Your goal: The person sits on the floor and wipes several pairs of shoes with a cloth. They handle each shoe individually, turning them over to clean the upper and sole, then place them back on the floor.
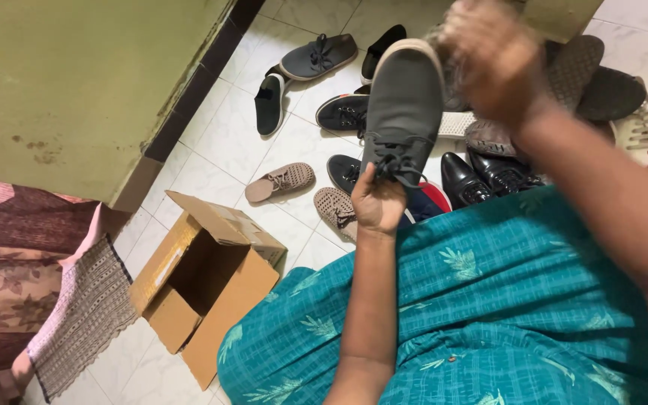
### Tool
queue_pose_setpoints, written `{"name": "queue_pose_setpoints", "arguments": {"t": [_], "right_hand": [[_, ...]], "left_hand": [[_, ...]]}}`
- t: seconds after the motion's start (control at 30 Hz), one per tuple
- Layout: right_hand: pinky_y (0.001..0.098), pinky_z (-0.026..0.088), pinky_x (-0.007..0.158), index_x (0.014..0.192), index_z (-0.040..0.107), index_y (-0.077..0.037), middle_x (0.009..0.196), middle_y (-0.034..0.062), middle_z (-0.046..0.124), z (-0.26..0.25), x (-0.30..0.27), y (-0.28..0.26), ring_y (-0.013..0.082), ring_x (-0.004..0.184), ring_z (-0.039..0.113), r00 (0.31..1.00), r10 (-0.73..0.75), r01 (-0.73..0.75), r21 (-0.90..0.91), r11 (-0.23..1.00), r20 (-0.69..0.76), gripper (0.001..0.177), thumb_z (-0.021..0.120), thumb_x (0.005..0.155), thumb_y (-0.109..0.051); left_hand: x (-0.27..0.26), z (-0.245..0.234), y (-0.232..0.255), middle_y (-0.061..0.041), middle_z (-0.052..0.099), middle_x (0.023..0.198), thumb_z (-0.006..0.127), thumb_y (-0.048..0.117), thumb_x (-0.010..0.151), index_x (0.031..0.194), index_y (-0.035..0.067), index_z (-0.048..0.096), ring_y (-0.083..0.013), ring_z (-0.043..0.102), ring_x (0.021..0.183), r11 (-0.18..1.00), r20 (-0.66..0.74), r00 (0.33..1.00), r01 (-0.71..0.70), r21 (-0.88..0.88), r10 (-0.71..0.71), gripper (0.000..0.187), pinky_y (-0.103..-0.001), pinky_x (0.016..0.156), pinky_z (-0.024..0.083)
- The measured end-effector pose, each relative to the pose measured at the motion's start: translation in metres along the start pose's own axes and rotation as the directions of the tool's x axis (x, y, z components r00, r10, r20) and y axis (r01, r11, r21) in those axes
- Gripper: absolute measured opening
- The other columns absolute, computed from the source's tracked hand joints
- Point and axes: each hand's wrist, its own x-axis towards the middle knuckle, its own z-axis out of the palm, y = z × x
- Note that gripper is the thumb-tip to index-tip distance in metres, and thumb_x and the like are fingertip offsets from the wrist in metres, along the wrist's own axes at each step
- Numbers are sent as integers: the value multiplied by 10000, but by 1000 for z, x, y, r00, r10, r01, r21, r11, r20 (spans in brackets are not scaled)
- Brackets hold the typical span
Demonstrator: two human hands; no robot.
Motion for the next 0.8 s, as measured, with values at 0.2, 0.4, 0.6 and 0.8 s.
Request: {"name": "queue_pose_setpoints", "arguments": {"t": [0.2, 0.4, 0.6, 0.8], "right_hand": [[621, 255, 1217, 1308, 680, -150, 1350, 67, 679, 53, -51, -53, 263, 1364, 566, 864, 69, -295, 392, 871, 498, 432, 782, 900, -250], [526, 225, 1253, 1199, 689, -136, 1383, 85, 688, 68, -53, -43, 292, 1403, 566, 902, 57, -232, 370, 900, 428, 453, 829, 785, -257], [434, 568, 1058, 1228, 654, 25, 1252, 188, 706, 49, -56, 50, 315, 1128, 693, 985, 128, -126, -29, 992, 112, 275, 656, 958, -26], [394, 508, 789, 1010, 632, 39, 972, 186, 691, 20, -76, 89, 338, 903, 666, 776, 631, -630, 66, 773, 10, 151, 560, 1053, -87]], "left_hand": [[-3, 18, -4, -135, 646, 1408, 619, 208, 1063, 1399, 3, 586, -265, 591, 1334, 995, -7, 1000, 27, -101, -28, 395, -425, 1217, 389], [-1, 15, 2, -131, 661, 1395, 640, 269, 1055, 1388, 0, 619, -258, 585, 1348, 998, -9, 1000, -17, -57, 16, 429, -411, 1238, 384], [-5, 25, -7, -128, 681, 1357, 651, 325, 1037, 1347, -4, 647, -273, 605, 1310, 1000, 44, 999, 14, -17, -13, 452, -408, 1195, 406], [0, 22, -7, -110, 643, 1448, 607, 314, 1085, 1433, 32, 617, -253, 559, 1386, 996, 98, 995, 24, -84, -16, 448, -399, 1255, 360]]}}
